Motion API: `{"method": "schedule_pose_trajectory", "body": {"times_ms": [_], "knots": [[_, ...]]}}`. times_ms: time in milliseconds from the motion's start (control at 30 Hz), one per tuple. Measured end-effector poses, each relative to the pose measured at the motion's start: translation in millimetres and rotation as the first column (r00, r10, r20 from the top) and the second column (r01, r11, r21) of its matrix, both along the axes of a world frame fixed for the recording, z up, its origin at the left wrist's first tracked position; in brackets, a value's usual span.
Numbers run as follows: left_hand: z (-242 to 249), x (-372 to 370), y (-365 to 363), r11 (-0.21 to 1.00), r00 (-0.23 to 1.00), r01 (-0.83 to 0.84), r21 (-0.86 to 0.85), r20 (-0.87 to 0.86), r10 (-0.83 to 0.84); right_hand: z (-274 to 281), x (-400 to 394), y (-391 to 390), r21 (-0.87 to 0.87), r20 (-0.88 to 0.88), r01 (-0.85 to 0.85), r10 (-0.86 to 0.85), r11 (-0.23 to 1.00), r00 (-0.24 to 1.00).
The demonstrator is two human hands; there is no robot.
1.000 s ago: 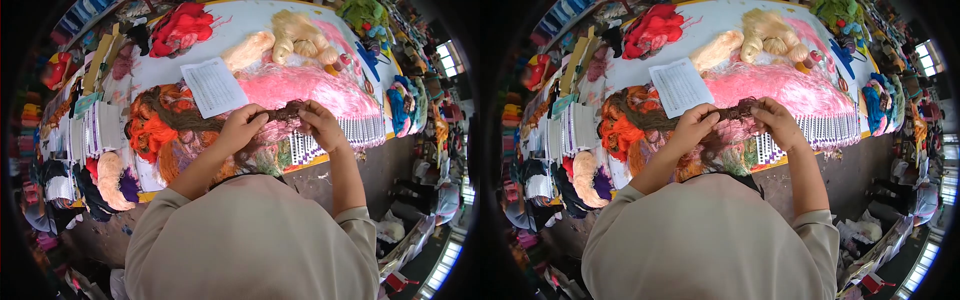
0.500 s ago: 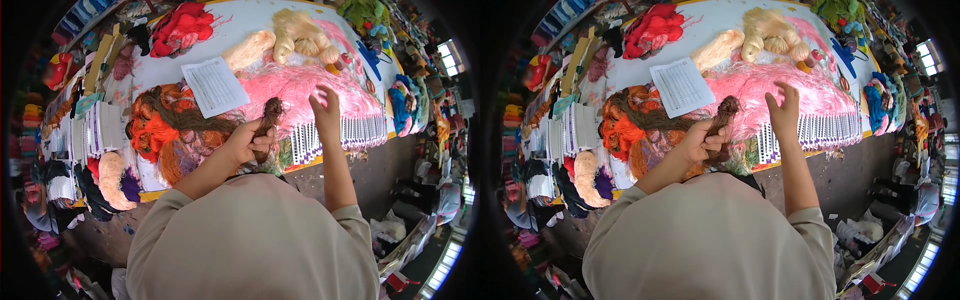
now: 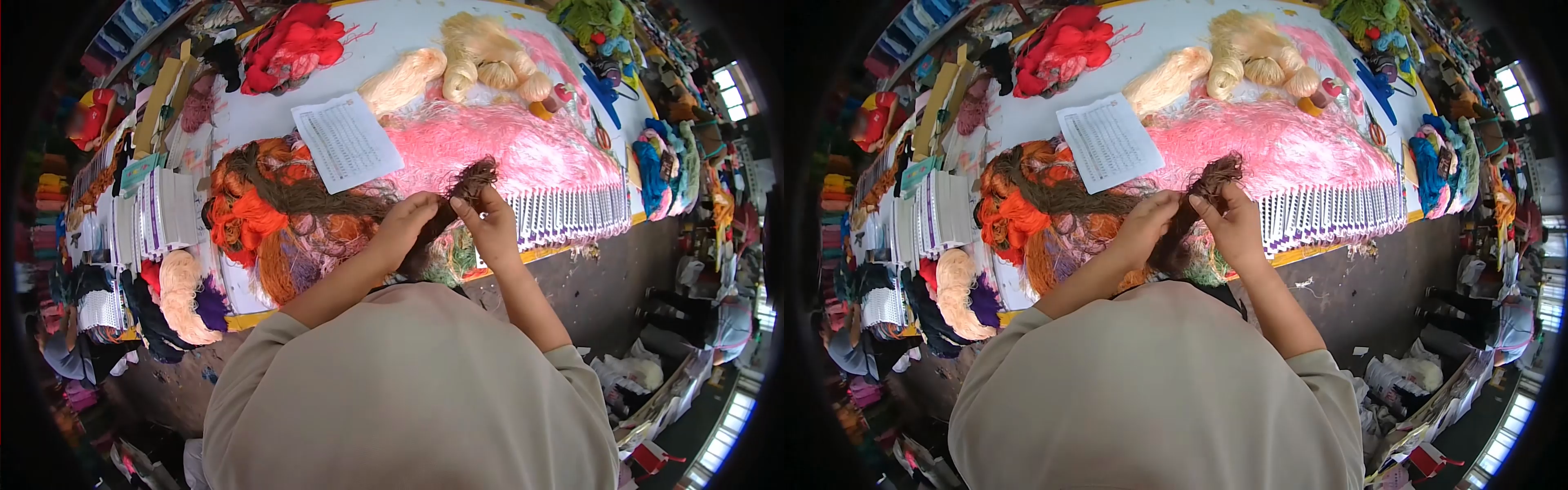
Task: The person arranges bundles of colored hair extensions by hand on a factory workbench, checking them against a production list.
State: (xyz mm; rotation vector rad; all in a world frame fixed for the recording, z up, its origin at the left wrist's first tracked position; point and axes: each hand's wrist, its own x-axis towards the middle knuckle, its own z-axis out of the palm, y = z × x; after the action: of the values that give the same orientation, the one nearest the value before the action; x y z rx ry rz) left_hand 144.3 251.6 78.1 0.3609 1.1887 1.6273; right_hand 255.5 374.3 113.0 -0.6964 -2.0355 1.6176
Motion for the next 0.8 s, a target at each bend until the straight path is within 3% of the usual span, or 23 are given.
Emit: {"method": "schedule_pose_trajectory", "body": {"times_ms": [67,100,133,200,267,333,367,400,433,500,533,667,733,800], "knots": [[1.2,-1.8,-1.8,1.000,1.000,-0.016,0.010,-0.008,0.016,-3.0,4.6,4.2,0.010,0.072,-0.045,0.044,0.999,0.996],[0.5,-1.2,-1.7,0.996,0.994,0.060,0.065,-0.097,-0.053,-3.6,5.7,4.9,0.016,0.144,-0.091,0.088,0.996,0.986],[-0.7,-1.0,-1.6,0.984,0.975,0.140,0.113,-0.189,-0.117,0.2,5.0,3.8,0.017,0.144,-0.095,0.092,0.995,0.985],[-2.7,-1.6,-2.1,0.975,0.982,0.117,0.188,-0.169,-0.085,10.9,2.7,1.7,-0.072,0.120,-0.082,0.091,0.994,0.989],[9.9,-3.0,-7.3,0.980,0.996,0.043,0.192,0.071,-0.058,7.0,1.1,8.2,-0.293,0.071,0.045,-0.025,0.955,0.997],[16.0,-3.1,-8.6,0.990,0.999,0.029,0.141,0.013,-0.031,-0.1,4.2,24.1,-0.403,0.014,0.174,-0.184,0.899,0.983],[12.6,-3.2,-8.0,0.988,0.999,0.006,0.155,-0.049,0.001,-1.7,5.4,28.9,-0.408,-0.013,0.245,-0.274,0.880,0.962],[10.8,-3.9,-7.5,0.986,0.993,-0.016,0.169,-0.110,0.035,-2.7,5.8,31.7,-0.196,-0.005,0.268,-0.274,0.943,0.962],[12.4,-5.2,-7.9,0.985,0.993,-0.018,0.169,-0.111,0.037,2.1,4.6,29.0,-0.196,-0.006,0.266,-0.272,0.944,0.962],[16.6,-6.0,-9.9,0.998,0.971,0.025,0.064,-0.239,-0.009,16.4,4.5,17.5,-0.184,-0.097,0.064,-0.083,0.981,0.992],[16.2,-4.8,-9.4,0.998,0.971,0.032,0.062,-0.238,-0.017,17.9,5.6,14.6,-0.133,-0.028,-0.028,0.024,0.991,0.999],[11.9,-7.3,-6.3,0.996,0.892,0.079,-0.030,-0.444,-0.084,14.0,-0.7,5.6,-0.225,-0.010,-0.098,0.099,0.969,0.995],[8.8,-13.8,-9.5,0.992,0.852,0.095,-0.085,-0.508,-0.125,7.0,1.9,11.7,-0.284,-0.098,-0.119,0.095,0.952,0.991],[2.2,-27.2,-14.8,1.000,0.677,-0.014,-0.023,-0.736,-0.007,8.0,4.0,15.1,-0.285,-0.127,-0.061,0.026,0.957,0.992]]}}
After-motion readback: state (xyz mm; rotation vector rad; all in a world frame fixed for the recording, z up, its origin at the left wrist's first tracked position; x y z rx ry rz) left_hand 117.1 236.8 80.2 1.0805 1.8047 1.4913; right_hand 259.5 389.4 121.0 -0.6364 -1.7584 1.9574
